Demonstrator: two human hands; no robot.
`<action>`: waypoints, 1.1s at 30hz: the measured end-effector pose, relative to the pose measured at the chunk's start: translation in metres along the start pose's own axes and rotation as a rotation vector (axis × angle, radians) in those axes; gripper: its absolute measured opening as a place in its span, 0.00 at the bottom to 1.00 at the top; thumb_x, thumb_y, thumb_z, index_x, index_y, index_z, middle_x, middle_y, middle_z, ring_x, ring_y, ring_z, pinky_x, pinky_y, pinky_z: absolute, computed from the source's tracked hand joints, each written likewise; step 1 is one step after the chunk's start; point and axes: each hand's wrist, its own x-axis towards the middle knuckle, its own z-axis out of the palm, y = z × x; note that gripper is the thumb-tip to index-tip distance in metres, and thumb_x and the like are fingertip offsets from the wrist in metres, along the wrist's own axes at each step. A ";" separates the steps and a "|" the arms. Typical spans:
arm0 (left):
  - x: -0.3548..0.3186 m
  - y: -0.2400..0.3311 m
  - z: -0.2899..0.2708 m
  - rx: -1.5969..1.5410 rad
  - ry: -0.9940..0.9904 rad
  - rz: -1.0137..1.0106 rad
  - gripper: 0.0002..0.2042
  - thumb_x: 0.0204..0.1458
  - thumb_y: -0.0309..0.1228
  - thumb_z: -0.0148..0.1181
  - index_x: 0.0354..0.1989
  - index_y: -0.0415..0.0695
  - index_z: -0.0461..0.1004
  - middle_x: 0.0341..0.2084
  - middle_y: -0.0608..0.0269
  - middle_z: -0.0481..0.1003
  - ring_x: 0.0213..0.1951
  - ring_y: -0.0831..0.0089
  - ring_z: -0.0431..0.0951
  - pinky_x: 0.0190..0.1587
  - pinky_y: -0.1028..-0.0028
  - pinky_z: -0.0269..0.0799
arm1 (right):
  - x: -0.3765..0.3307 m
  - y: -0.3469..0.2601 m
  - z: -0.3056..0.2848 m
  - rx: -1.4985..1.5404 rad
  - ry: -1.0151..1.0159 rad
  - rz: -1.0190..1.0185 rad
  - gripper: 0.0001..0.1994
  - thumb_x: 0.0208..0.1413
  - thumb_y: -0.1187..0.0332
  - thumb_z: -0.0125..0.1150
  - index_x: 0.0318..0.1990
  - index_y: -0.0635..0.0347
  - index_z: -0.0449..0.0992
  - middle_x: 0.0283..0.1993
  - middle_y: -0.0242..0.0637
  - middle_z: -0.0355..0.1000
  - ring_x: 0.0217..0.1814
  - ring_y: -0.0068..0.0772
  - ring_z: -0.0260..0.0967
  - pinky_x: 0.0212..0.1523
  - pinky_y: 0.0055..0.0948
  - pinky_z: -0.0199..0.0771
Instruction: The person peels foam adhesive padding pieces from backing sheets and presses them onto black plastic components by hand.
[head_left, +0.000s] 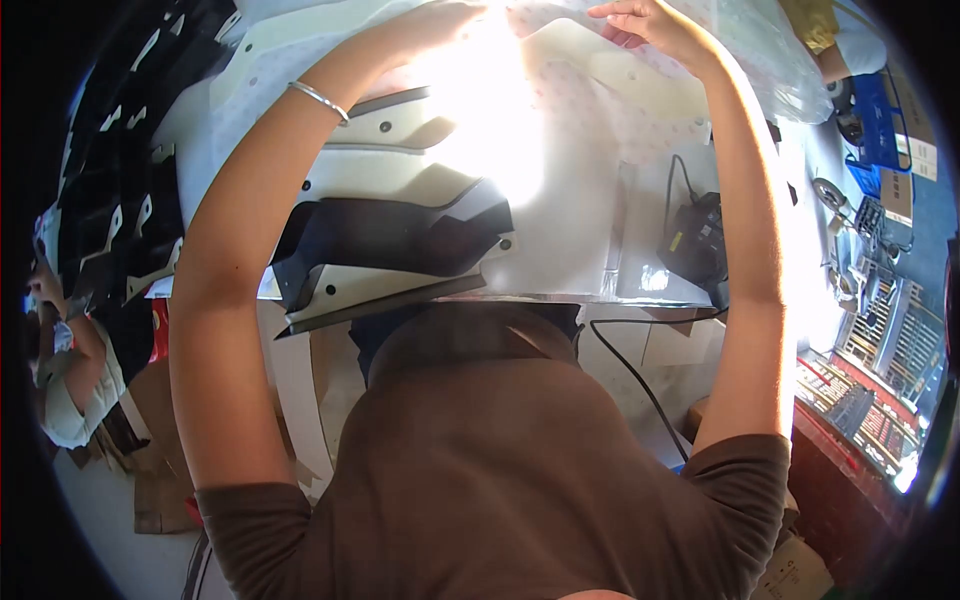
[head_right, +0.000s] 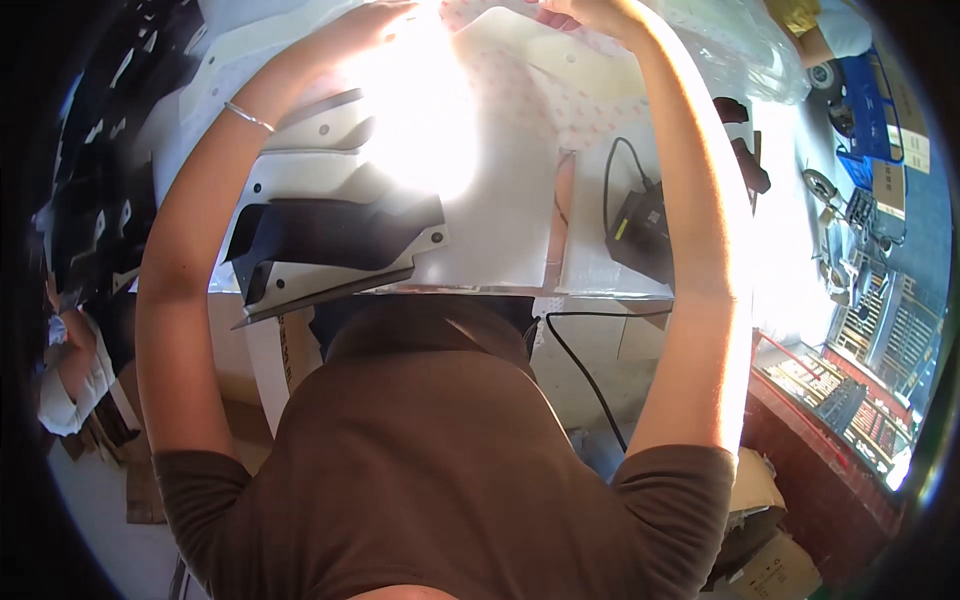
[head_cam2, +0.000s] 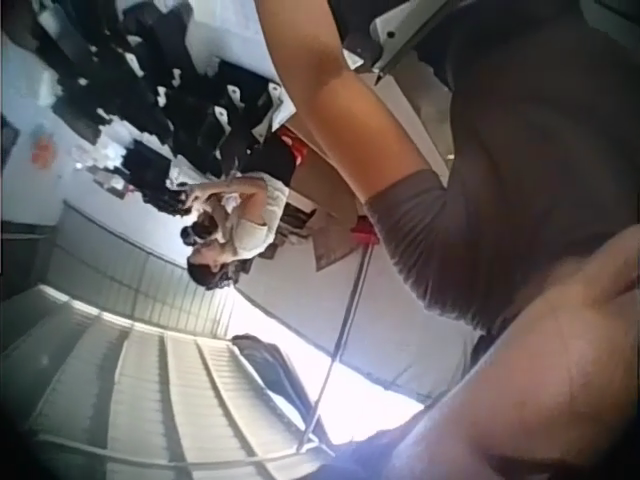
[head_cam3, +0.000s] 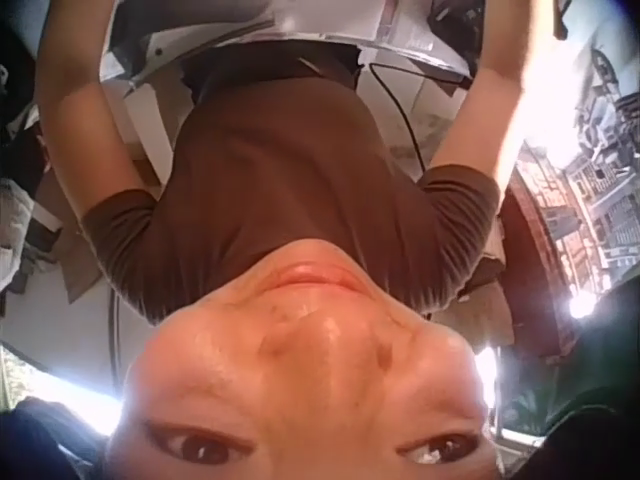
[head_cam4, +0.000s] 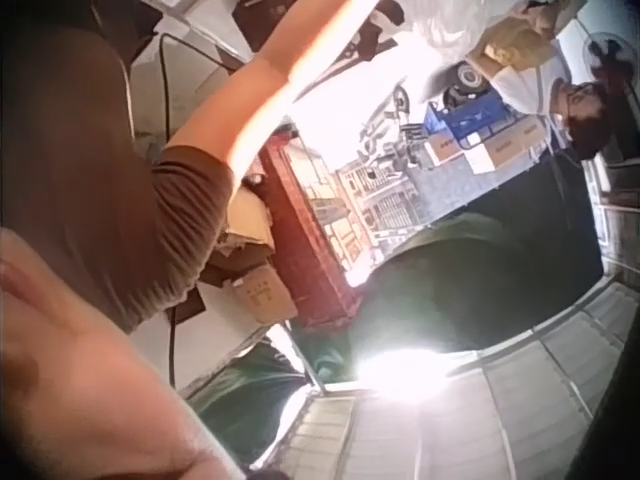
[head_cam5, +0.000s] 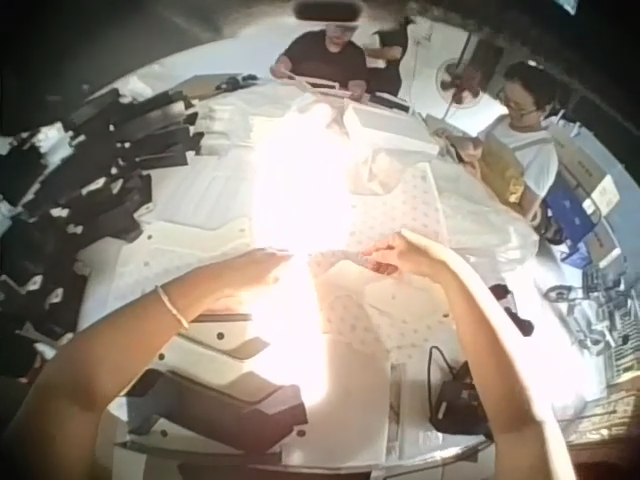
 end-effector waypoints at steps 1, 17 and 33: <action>0.003 -0.004 0.002 -0.032 0.022 0.006 0.14 0.54 0.25 0.50 0.47 0.31 0.70 0.44 0.40 0.74 0.48 0.51 0.75 0.51 0.62 0.69 | 0.001 0.004 -0.001 0.095 0.029 -0.049 0.16 0.58 0.67 0.54 0.52 0.64 0.75 0.37 0.36 0.77 0.36 0.25 0.72 0.40 0.26 0.73; -0.027 -0.042 -0.063 -0.510 0.233 -0.651 0.10 0.58 0.30 0.49 0.42 0.40 0.75 0.32 0.68 0.75 0.34 0.79 0.72 0.40 0.77 0.67 | -0.137 0.057 -0.043 0.186 0.362 0.243 0.14 0.59 0.57 0.57 0.46 0.56 0.75 0.33 0.26 0.74 0.27 0.14 0.69 0.26 0.15 0.63; -0.112 0.043 -0.104 -0.464 0.205 -0.670 0.11 0.58 0.27 0.49 0.44 0.34 0.73 0.35 0.63 0.74 0.39 0.77 0.72 0.45 0.78 0.68 | -0.126 -0.064 -0.075 -0.084 0.456 0.092 0.09 0.55 0.69 0.60 0.38 0.66 0.79 0.25 0.34 0.72 0.21 0.22 0.65 0.21 0.18 0.68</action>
